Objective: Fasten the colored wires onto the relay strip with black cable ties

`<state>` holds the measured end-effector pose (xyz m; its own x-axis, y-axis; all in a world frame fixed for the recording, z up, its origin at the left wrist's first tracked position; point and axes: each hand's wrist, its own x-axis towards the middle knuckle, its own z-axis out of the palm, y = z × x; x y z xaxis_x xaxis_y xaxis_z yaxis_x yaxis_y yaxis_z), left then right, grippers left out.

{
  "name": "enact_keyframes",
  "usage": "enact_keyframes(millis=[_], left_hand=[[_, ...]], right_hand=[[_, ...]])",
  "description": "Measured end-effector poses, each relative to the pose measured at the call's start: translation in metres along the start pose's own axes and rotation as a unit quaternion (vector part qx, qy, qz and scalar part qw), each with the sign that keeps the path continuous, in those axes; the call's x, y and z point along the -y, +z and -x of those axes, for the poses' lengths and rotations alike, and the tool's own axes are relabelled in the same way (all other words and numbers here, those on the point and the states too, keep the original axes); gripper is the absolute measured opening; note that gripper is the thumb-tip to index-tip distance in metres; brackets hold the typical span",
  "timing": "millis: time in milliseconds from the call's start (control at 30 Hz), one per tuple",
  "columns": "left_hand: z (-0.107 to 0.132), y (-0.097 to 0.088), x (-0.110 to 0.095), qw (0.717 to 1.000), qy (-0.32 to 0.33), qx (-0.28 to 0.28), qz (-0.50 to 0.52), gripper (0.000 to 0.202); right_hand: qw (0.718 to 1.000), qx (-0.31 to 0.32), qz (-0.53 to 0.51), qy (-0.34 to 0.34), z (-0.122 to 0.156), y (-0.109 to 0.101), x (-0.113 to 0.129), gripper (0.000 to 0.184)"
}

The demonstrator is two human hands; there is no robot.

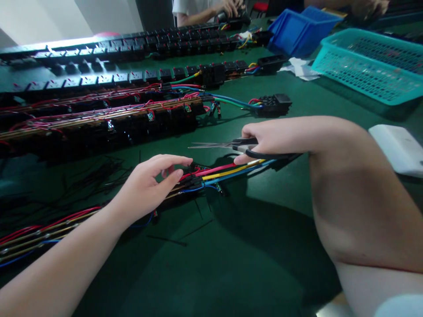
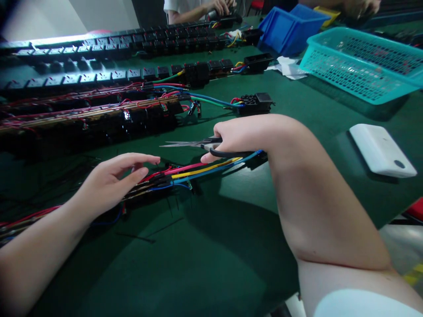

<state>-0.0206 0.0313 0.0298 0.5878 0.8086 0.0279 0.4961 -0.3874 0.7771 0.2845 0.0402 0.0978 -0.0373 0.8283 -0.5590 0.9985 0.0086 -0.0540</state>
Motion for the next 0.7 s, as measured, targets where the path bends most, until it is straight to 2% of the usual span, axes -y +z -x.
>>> enact_keyframes(millis=[100,400,533,700], left_hand=[[0.000,0.000,0.001,1.000,-0.004,-0.008,0.004,0.033],[-0.001,0.002,-0.001,0.999,-0.018,-0.032,0.023,0.029],[-0.001,0.004,-0.001,0.997,-0.041,-0.065,0.029,0.027],[-0.003,0.004,0.002,0.995,-0.071,-0.068,0.017,0.027]], right_hand=[[1.000,0.030,-0.001,-0.001,0.002,-0.002,-0.001,0.068],[0.994,0.078,-0.028,-0.067,-0.011,0.005,-0.006,0.068],[0.991,0.113,-0.037,-0.067,-0.013,0.004,-0.014,0.067],[0.989,0.122,-0.052,-0.060,-0.012,0.001,-0.022,0.068]])
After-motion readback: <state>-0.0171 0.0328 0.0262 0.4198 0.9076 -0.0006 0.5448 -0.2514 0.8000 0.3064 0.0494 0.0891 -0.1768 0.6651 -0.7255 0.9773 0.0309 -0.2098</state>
